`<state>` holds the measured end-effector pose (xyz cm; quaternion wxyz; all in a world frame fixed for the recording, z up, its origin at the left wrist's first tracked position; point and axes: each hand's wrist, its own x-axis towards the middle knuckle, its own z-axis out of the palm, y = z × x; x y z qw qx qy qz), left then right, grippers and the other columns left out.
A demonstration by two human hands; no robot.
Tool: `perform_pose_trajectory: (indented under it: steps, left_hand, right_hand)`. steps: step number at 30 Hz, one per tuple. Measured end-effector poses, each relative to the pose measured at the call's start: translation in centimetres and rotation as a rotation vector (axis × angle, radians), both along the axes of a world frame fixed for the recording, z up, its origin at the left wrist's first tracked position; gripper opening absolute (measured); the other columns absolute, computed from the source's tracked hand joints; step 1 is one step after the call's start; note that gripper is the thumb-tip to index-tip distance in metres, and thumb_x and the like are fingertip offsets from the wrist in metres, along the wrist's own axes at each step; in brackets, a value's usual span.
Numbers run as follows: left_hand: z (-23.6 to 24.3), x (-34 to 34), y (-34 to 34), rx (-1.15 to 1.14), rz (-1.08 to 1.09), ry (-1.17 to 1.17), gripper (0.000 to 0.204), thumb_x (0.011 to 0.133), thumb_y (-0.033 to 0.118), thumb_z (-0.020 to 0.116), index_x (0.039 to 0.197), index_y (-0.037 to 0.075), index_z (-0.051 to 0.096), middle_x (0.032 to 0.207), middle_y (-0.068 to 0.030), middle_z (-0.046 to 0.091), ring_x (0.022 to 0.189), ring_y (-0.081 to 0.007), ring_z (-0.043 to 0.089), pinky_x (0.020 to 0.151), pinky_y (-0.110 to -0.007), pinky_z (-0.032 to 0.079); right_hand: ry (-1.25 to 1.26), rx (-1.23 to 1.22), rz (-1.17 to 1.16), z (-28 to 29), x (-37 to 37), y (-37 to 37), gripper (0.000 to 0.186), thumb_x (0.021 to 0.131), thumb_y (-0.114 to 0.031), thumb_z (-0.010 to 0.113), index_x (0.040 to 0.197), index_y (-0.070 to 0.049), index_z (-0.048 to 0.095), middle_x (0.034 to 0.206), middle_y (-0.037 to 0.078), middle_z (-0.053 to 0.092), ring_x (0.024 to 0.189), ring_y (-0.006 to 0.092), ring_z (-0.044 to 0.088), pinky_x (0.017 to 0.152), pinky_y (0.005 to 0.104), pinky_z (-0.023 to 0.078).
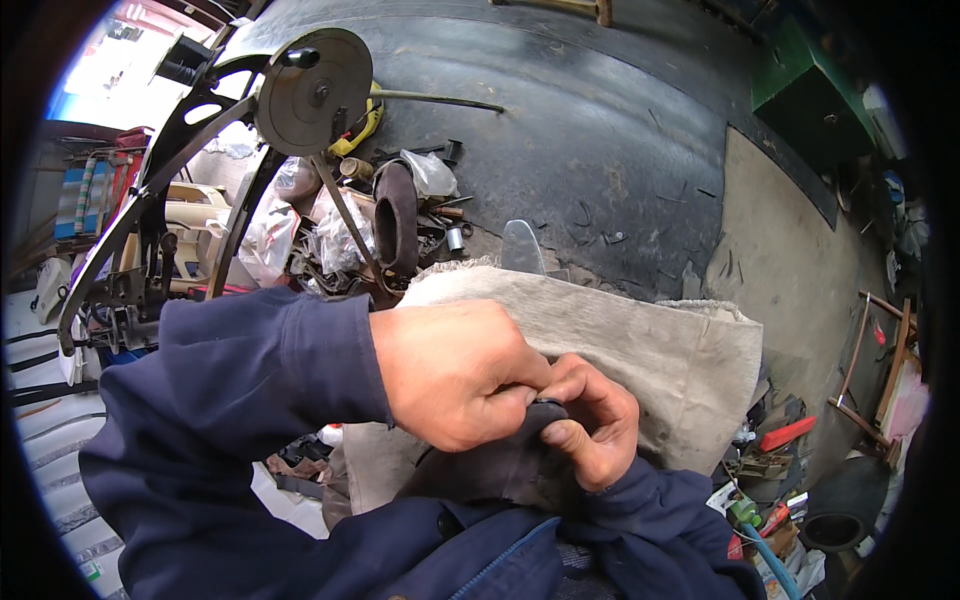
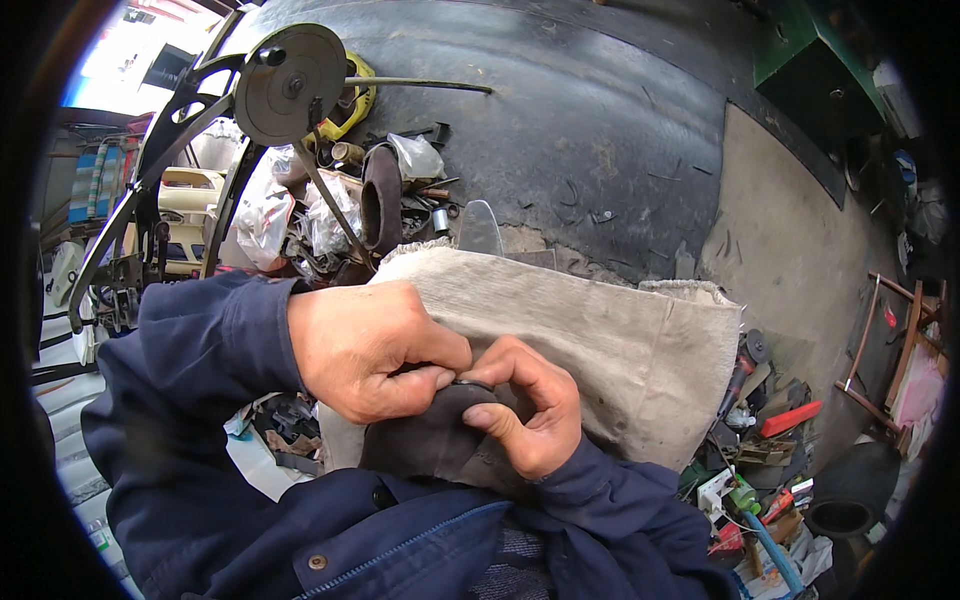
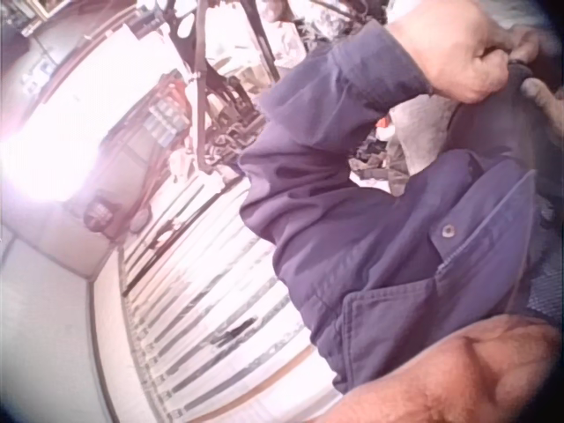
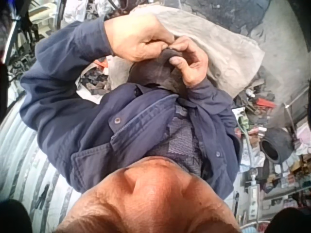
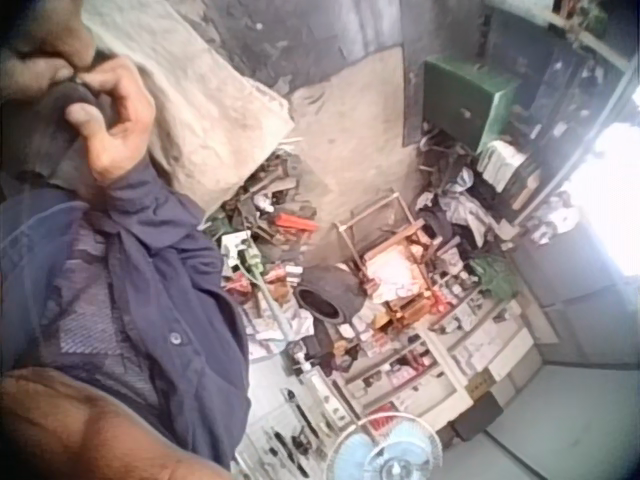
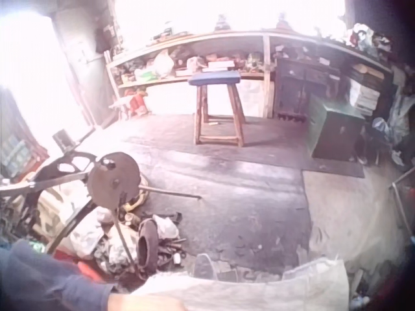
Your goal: The person applies glue to a black slipper sole and presses the edges together to bond them. They repeat the process on different sections of the sole, holding the parts until the adhesive sets.
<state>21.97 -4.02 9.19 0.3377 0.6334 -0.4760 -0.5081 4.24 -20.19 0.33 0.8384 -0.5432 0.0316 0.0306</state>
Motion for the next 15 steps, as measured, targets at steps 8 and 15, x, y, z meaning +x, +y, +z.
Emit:
perform_pose_trajectory:
  steps: [8, 15]
  left_hand:
    - [-0.8, -0.6, 0.6, 0.011, 0.075, 0.087, 0.015, 0.094, 0.006, 0.051, 0.082, 0.000, 0.058, 0.061, -0.0160, 0.054, 0.055, -0.0323, 0.054, 0.056, -0.042, 0.044]
    - [-1.9, -1.5, 2.2, -0.037, 0.176, 0.154, 0.020, 0.105, 0.014, 0.051, 0.093, 0.001, 0.061, 0.067, -0.0134, 0.057, 0.060, -0.0268, 0.058, 0.060, -0.037, 0.045]
  right_hand:
    - [0.004, -0.014, -0.014, 0.1, -0.1, -0.1, 0.022, 0.089, -0.013, 0.079, 0.099, 0.003, 0.069, 0.093, 0.009, 0.064, 0.085, 0.0164, 0.060, 0.079, 0.0277, 0.046]
    - [-0.002, -0.009, -0.024, -0.1, -0.2, 0.1, 0.024, 0.089, -0.016, 0.081, 0.099, 0.003, 0.069, 0.092, 0.008, 0.063, 0.083, 0.0153, 0.058, 0.077, 0.0269, 0.046]
